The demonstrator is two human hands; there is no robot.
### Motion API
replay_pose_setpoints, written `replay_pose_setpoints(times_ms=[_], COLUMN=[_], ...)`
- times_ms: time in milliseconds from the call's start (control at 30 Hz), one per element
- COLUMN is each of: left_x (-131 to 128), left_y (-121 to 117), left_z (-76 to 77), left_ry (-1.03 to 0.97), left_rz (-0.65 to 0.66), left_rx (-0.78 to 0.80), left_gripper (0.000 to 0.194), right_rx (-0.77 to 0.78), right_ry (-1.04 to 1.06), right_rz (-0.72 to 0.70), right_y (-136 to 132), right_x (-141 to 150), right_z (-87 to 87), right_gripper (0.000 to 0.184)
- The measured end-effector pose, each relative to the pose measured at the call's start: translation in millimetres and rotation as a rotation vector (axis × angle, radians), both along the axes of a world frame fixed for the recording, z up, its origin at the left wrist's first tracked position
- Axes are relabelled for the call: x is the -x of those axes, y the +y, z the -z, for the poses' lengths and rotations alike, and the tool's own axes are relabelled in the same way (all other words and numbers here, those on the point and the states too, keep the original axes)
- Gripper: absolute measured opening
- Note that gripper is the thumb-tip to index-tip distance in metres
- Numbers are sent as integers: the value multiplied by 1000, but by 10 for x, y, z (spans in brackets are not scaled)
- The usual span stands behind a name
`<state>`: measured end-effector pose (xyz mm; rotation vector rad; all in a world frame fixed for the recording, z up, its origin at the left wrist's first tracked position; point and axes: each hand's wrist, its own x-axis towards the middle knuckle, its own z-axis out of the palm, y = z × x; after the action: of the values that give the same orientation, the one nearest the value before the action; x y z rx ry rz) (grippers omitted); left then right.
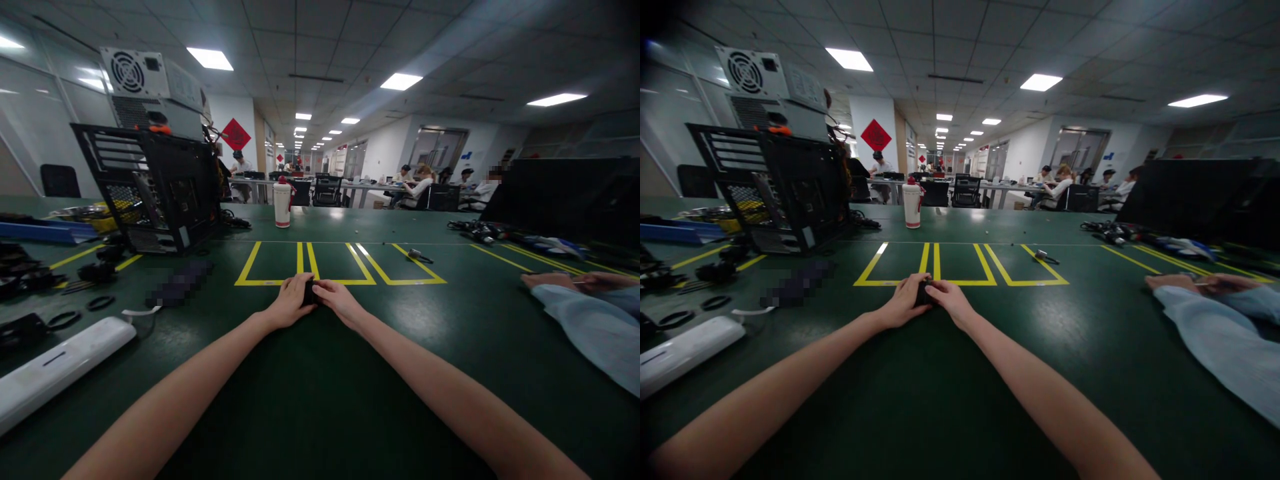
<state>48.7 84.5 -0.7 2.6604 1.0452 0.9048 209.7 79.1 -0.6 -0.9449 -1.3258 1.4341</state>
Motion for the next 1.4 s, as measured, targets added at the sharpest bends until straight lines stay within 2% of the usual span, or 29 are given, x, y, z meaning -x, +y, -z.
replay_pose_setpoints(times_ms=[233, 467, 600, 767, 900, 1000, 1167, 1300, 1400], left_x=[-18, -4, 4, -5, -9, -3, -1, -13, -14], left_y=[-16, -24, -25, -26, -26, -24, -7, 5, 2], left_z=[30, 30, 23, 23, 24, 21, 44, 68, 66], left_ry=[11, 16, 18, 7, 6, 21, 22, 17, 13], left_rz=[-28, -22, -18, -3, -20, -22, -24, -37, -31], left_rx=[-46, -42, -44, -37, -47, -49, -63, -69, -71], left_gripper=[58, 59, 59, 58, 59, 59, 60, 58, 59], right_rx=[-33, -7, 21, -19, 8, 17, -10, -80, -53], right_ry=[28, 11, 9, 37, 62, 64, 32, 23, 29], right_rz=[-53, 84, 30, -22, 25, 74, 7, -29, -17], right_y=[-77, -68, -93, -140, -114, -73, -38, -84, -118], right_x=[-24, 62, 42, -2, 36, 75, 40, -14, 3], right_z=[-18, -18, -55, -95, -72, -47, -17, -31, -63], right_gripper=[37, 29, 28, 37, 27, 27, 27, 37, 29])
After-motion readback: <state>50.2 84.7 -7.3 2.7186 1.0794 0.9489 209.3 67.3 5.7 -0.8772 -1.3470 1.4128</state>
